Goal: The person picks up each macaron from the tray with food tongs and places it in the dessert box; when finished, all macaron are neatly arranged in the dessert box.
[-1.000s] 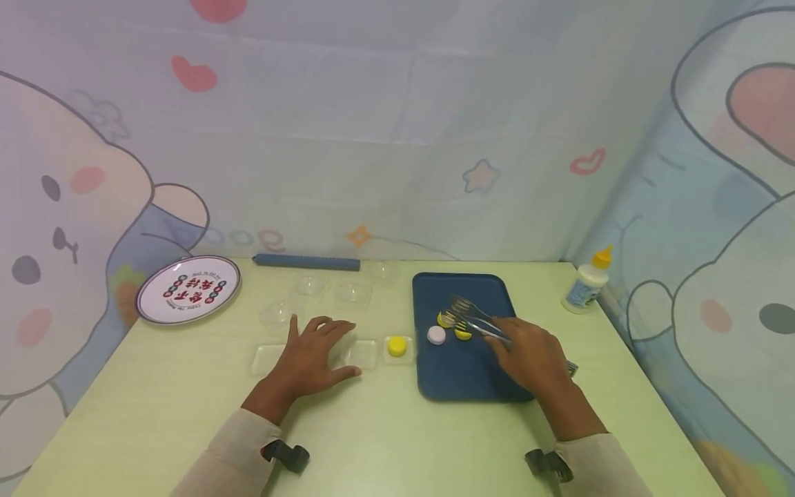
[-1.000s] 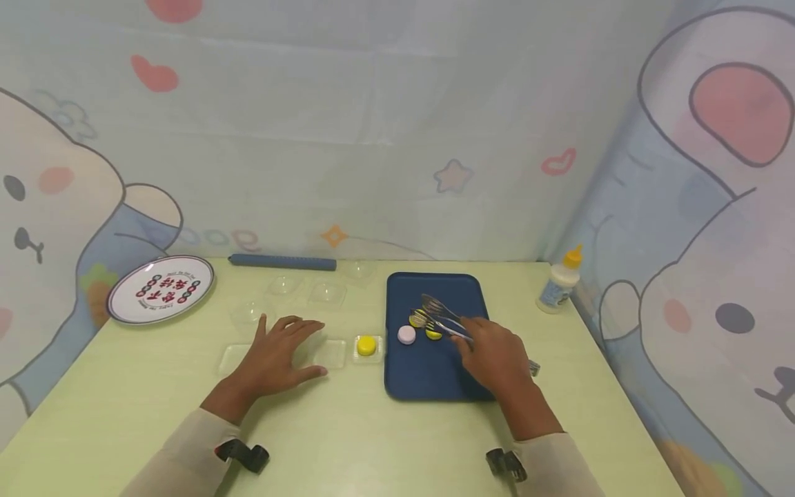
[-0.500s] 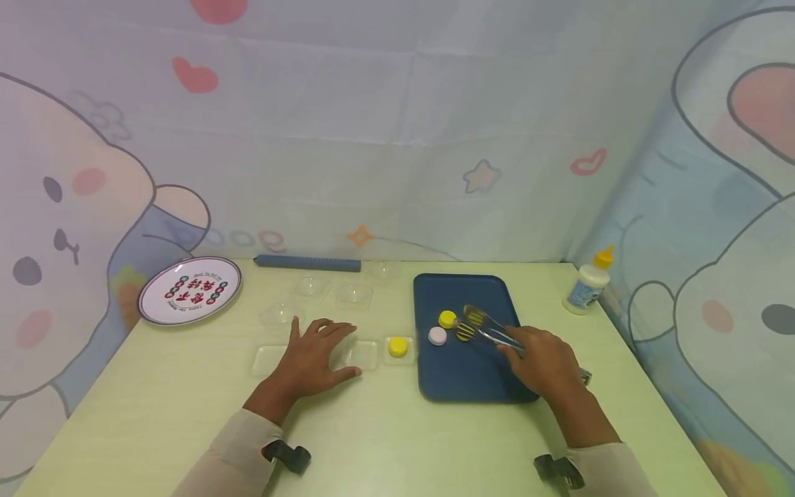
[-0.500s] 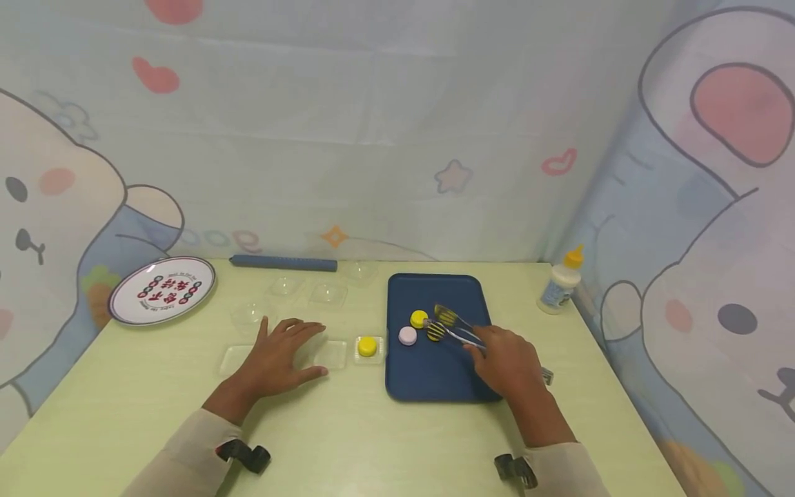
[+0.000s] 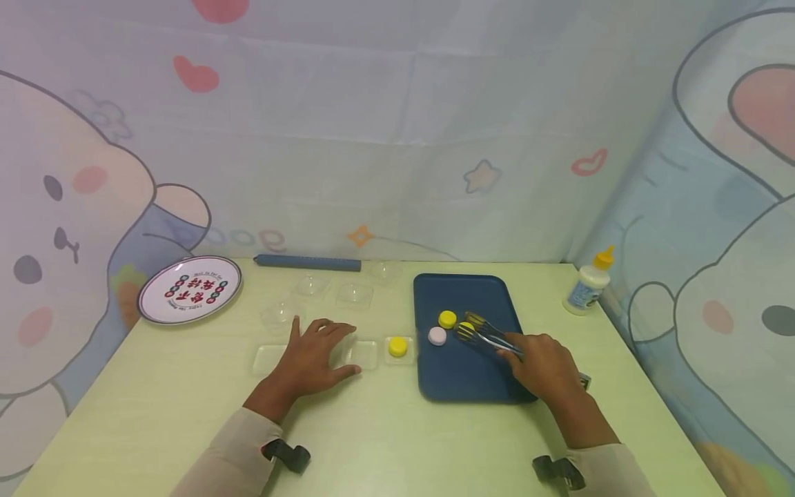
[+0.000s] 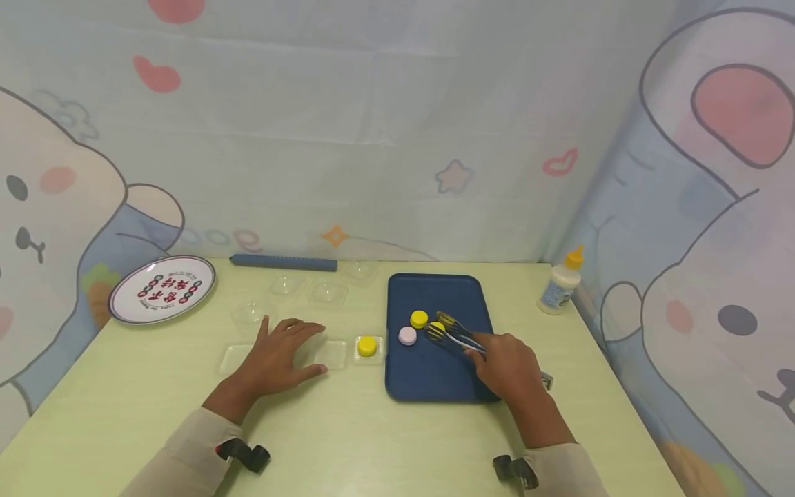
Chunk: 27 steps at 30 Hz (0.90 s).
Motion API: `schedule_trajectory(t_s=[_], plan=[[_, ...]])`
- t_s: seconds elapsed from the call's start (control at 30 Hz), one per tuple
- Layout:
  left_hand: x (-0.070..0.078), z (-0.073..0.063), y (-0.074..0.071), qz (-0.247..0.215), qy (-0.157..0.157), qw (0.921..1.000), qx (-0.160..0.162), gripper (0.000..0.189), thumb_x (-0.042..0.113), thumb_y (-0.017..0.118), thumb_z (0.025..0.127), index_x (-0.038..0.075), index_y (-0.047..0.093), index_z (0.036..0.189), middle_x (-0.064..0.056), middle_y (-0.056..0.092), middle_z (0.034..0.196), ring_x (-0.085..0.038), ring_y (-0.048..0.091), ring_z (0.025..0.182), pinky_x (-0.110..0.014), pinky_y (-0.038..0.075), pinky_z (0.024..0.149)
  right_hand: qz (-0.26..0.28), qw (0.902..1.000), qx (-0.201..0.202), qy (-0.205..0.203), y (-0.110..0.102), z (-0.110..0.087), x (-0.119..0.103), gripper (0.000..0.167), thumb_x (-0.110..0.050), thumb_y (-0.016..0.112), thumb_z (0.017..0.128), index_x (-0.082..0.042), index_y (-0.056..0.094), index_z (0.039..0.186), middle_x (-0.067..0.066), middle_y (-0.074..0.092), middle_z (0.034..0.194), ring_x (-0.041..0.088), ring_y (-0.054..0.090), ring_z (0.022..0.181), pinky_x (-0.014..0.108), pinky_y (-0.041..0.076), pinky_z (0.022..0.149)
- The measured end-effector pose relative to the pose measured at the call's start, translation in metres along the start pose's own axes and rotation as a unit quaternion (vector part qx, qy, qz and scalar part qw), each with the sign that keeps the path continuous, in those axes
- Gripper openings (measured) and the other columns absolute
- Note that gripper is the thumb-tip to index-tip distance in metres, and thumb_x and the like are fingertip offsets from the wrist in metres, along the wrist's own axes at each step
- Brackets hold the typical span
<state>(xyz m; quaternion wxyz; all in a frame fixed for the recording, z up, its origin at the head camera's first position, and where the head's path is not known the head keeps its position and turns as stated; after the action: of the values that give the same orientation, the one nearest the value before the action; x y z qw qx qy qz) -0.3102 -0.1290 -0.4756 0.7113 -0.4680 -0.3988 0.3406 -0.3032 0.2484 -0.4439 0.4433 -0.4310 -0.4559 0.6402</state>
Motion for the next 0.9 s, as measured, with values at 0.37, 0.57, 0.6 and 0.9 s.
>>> schedule_trajectory(t_s=[0.37,0.57,0.6,0.9], plan=[[0.0026,0.0004,-0.0028,-0.004,0.004,1.0,0.005,0.064,0.05,0.08,0.095,0.019,0.065,0.148,-0.008,0.07,0.149,-0.037,0.059,0.143,-0.089,0.02,0.122,-0.001,1.0,-0.005,-0.002,-0.0001,-0.0017,-0.0022,0.041,-0.035,0.08,0.1,-0.008,0.078,0.132,0.02,0.082,0.11,0.041,0.078,0.096,0.057,0.062,0.073],[-0.0003,-0.0003,-0.0031,-0.004,-0.005,0.9999,0.009,0.066,0.05,0.08,0.095,0.018,0.064,0.15,-0.007,0.069,0.151,-0.038,0.057,0.143,-0.089,0.019,0.122,0.003,0.9999,0.001,-0.01,-0.001,-0.0012,-0.0034,0.041,-0.034,0.081,0.099,-0.008,0.078,0.13,0.02,0.083,0.108,0.041,0.078,0.094,0.057,0.061,0.072],[-0.0006,-0.0004,-0.0031,-0.005,-0.006,0.9999,0.01,0.066,0.05,0.08,0.095,0.018,0.064,0.15,-0.007,0.069,0.151,-0.039,0.057,0.143,-0.089,0.019,0.122,0.003,0.9999,0.003,-0.012,-0.0014,-0.001,-0.0033,0.041,-0.034,0.081,0.099,-0.008,0.079,0.13,0.02,0.083,0.107,0.041,0.078,0.093,0.057,0.061,0.071],[-0.0003,0.0002,-0.0025,-0.004,-0.003,0.9998,0.018,0.067,0.05,0.08,0.094,0.02,0.063,0.151,-0.007,0.068,0.152,-0.04,0.058,0.142,-0.089,0.021,0.121,0.005,0.9996,0.015,-0.021,-0.0024,-0.0006,-0.002,0.04,-0.034,0.082,0.098,-0.008,0.079,0.128,0.02,0.083,0.105,0.041,0.079,0.09,0.057,0.06,0.069]])
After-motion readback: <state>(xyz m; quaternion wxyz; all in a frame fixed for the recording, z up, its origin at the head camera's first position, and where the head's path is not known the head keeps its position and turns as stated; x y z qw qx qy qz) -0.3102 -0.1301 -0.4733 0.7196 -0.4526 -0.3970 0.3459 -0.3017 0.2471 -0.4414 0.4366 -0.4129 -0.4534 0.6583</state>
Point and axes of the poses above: each hand's wrist, its own z-axis towards the middle knuckle, its own y-axis out of the palm, x = y × z, the point moved 10 cm from there along z, towards the middle knuckle
